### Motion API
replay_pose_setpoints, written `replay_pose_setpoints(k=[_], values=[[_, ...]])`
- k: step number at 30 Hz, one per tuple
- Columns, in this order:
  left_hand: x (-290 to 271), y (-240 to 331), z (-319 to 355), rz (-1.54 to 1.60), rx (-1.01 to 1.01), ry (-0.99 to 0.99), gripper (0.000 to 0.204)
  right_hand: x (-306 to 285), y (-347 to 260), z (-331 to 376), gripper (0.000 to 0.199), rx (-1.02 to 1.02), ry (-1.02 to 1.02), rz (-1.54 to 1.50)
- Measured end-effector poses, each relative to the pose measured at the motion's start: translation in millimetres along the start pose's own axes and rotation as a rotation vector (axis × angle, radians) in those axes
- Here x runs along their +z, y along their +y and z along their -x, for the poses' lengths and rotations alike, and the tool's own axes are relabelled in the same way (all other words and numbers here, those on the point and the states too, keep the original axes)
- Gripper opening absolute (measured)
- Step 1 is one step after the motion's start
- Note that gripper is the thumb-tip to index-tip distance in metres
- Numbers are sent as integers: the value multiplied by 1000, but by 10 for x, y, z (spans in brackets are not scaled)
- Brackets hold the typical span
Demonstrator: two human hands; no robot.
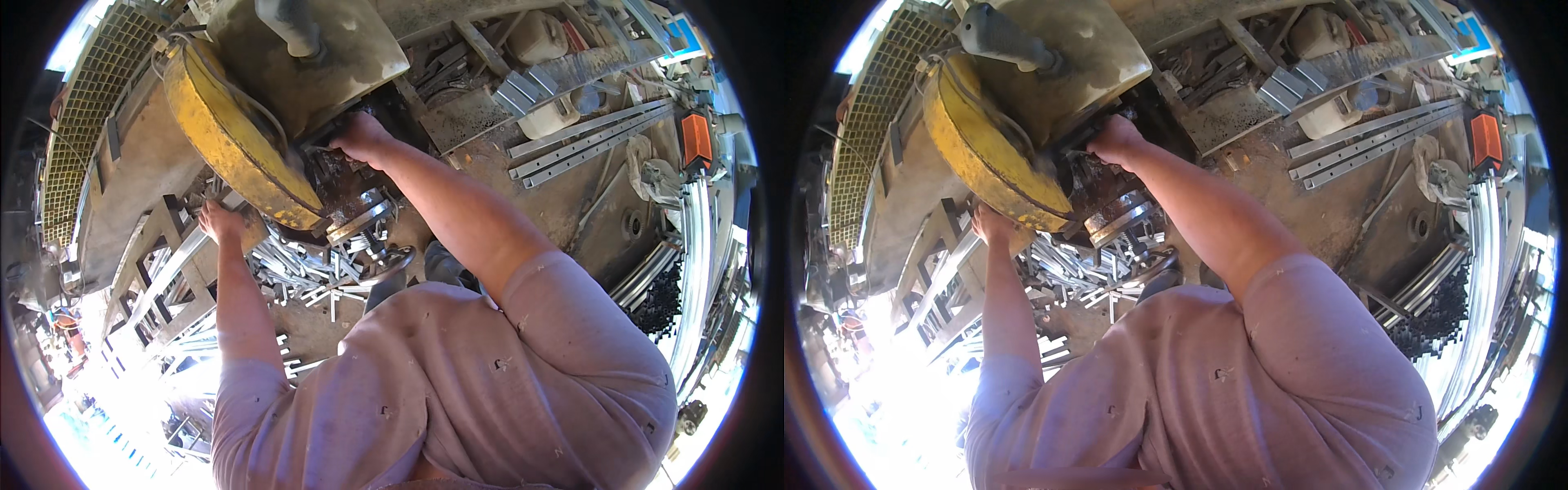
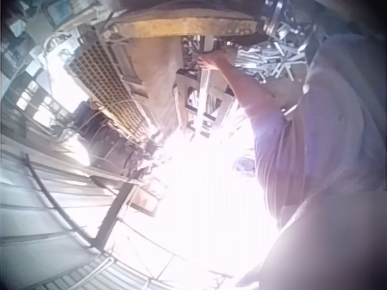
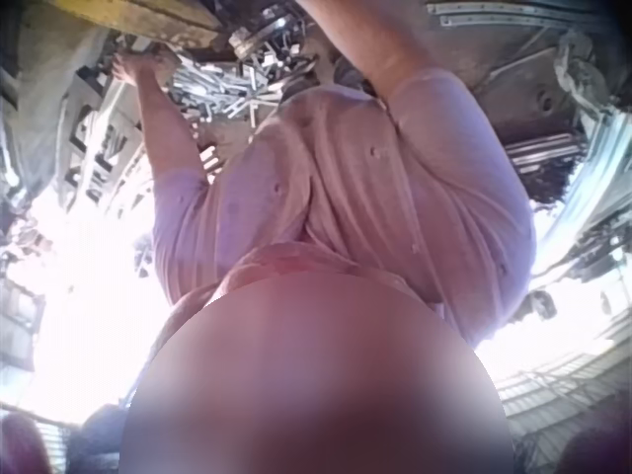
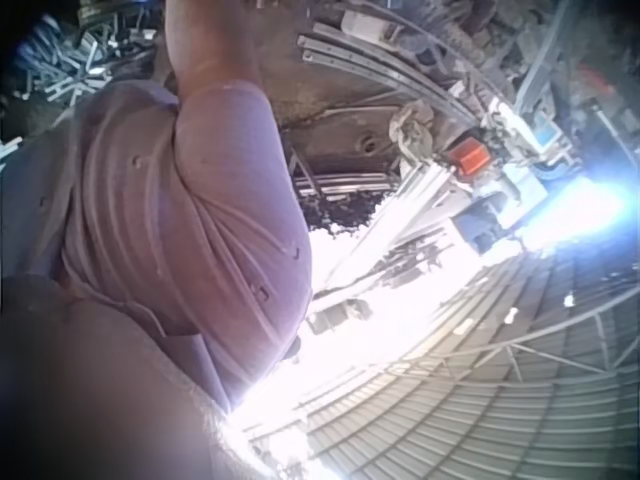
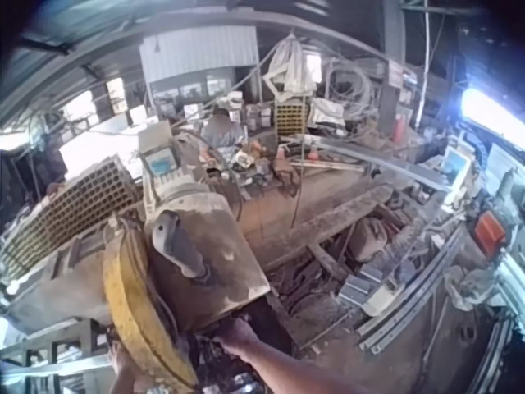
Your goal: The person uses a chop saw to cut a long metal bar into smaller segments. They repeatedly position the bar, lower the saw blade to cut, and then remove the cut pieces, stacking them on a nearby surface.
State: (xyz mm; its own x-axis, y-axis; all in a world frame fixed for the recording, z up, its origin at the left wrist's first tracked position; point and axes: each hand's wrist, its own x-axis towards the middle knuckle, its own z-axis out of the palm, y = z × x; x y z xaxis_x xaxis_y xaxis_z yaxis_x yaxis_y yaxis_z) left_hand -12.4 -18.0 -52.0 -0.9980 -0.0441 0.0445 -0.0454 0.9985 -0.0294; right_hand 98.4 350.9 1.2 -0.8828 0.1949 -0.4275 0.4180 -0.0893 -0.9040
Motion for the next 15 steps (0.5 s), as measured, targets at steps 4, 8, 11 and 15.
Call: replay_pose_setpoints(k=[4, 8, 11, 15], values=[[-79, 34, -6, 1, 0, -35, 47, 16, 20, -29, 36, -15, 8, -19], [-61, -7, -1, -22, -24, -78, 47, -1, -21, 23, 37, -3, -12, 18], [-48, 16, -10, -62, 0, -39, 48, 2, 62, -25, 36, -34, 5, 22], [-25, 74, -10, -60, -30, -12, 48, -14, 43, -44, 36, -31, -25, 42]])
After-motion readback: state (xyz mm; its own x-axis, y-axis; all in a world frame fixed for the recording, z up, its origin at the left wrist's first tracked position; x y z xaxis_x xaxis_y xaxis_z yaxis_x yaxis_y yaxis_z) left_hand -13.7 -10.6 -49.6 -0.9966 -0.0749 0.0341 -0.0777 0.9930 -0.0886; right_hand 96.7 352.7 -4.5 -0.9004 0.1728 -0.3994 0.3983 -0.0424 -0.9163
